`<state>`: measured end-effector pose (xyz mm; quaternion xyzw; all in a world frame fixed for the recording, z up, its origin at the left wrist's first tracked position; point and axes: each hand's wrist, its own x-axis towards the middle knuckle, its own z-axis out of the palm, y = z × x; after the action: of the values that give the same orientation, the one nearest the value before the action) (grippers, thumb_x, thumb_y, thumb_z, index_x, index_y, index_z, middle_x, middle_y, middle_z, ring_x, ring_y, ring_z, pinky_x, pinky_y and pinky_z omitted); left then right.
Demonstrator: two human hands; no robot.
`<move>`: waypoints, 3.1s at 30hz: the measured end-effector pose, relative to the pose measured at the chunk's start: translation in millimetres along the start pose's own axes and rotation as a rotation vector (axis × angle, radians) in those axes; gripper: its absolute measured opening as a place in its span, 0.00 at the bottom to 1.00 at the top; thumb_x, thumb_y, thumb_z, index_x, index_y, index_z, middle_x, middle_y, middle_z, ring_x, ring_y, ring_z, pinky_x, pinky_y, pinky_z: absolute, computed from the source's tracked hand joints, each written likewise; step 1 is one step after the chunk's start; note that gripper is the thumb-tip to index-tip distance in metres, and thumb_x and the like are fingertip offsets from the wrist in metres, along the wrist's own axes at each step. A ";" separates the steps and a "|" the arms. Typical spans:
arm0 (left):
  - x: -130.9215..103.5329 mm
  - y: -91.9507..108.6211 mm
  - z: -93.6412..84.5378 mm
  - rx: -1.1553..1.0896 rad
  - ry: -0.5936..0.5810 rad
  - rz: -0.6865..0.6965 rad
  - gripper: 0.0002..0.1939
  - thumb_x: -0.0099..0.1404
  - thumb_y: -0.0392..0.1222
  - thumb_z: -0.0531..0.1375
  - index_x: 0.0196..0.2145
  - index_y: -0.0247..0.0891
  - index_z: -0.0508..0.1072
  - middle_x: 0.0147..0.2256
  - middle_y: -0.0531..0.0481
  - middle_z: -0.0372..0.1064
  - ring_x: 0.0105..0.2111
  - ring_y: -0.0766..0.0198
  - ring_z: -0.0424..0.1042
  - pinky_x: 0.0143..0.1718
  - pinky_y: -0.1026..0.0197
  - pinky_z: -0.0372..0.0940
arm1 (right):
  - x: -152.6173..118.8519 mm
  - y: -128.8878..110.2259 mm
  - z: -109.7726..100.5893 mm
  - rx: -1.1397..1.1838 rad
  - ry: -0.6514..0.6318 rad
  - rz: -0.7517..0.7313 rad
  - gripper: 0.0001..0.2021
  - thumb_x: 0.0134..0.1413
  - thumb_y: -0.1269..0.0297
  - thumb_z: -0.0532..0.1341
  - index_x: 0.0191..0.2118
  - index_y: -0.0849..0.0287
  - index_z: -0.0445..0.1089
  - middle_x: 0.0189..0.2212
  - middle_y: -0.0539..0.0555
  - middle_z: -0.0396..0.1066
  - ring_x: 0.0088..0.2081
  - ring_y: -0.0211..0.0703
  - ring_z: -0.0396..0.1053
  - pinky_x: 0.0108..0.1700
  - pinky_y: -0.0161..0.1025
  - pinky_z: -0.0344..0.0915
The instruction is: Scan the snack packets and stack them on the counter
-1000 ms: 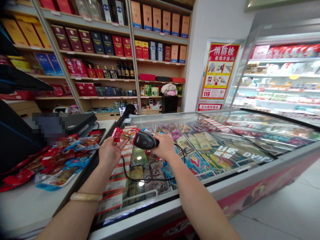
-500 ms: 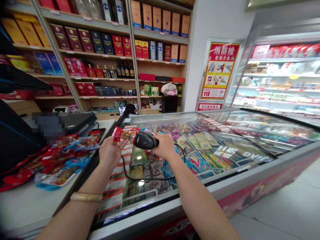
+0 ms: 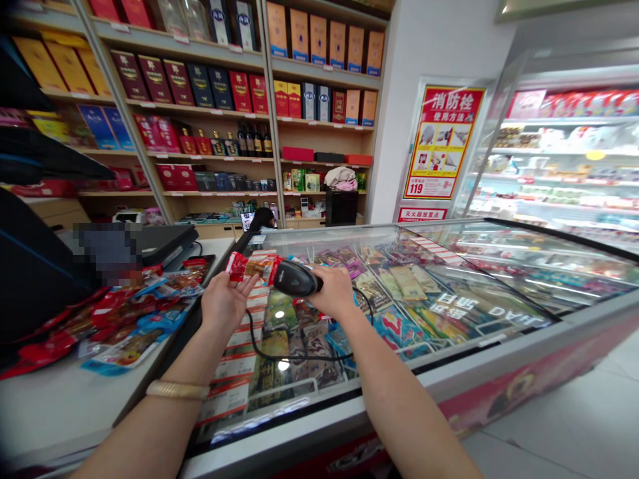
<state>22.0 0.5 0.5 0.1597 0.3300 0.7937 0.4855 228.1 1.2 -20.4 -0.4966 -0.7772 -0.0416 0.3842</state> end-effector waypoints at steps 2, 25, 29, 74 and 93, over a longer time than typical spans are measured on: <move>-1.0 4.8 2.3 -0.051 0.011 0.001 0.08 0.66 0.30 0.55 0.29 0.38 0.64 0.24 0.55 0.68 0.29 0.67 0.75 0.42 0.54 0.74 | -0.1 1.6 0.7 0.006 0.001 -0.002 0.13 0.43 0.58 0.69 0.38 0.54 0.77 0.35 0.54 0.78 0.39 0.49 0.73 0.40 0.39 0.58; 37.2 78.3 -32.9 -0.291 0.120 0.231 0.15 0.67 0.34 0.50 0.48 0.36 0.71 0.59 0.39 0.64 0.55 0.64 0.69 0.51 0.65 0.69 | -3.3 9.3 6.7 0.000 0.068 -0.046 0.12 0.41 0.58 0.68 0.35 0.55 0.76 0.31 0.54 0.78 0.36 0.50 0.74 0.38 0.39 0.59; 34.7 72.6 -28.6 -0.243 0.096 0.183 0.10 0.64 0.36 0.53 0.41 0.39 0.71 0.52 0.42 0.70 0.49 0.65 0.74 0.50 0.63 0.69 | -2.5 10.0 5.7 0.011 0.086 -0.041 0.12 0.41 0.58 0.68 0.35 0.56 0.76 0.31 0.54 0.77 0.36 0.50 0.73 0.37 0.39 0.59; 5.2 -22.4 -17.3 0.661 -0.357 0.199 0.23 0.41 0.29 0.72 0.38 0.37 0.80 0.25 0.53 0.74 0.16 0.74 0.61 0.18 0.71 0.56 | 3.1 16.1 -0.9 0.015 0.281 0.144 0.10 0.43 0.62 0.65 0.35 0.56 0.75 0.35 0.55 0.77 0.39 0.50 0.73 0.42 0.41 0.62; 0.5 -13.3 -0.2 0.010 -0.055 -0.232 0.16 0.55 0.15 0.56 0.28 0.34 0.69 0.29 0.50 0.74 0.28 0.71 0.75 0.33 0.71 0.71 | 2.7 13.1 4.3 0.038 0.132 0.012 0.11 0.42 0.65 0.66 0.36 0.56 0.75 0.32 0.53 0.76 0.39 0.48 0.73 0.41 0.39 0.60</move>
<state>30.6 5.0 -8.7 0.1448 0.3369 0.7258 0.5820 235.7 11.7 -25.9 -0.4901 -0.7477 -0.0573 0.4443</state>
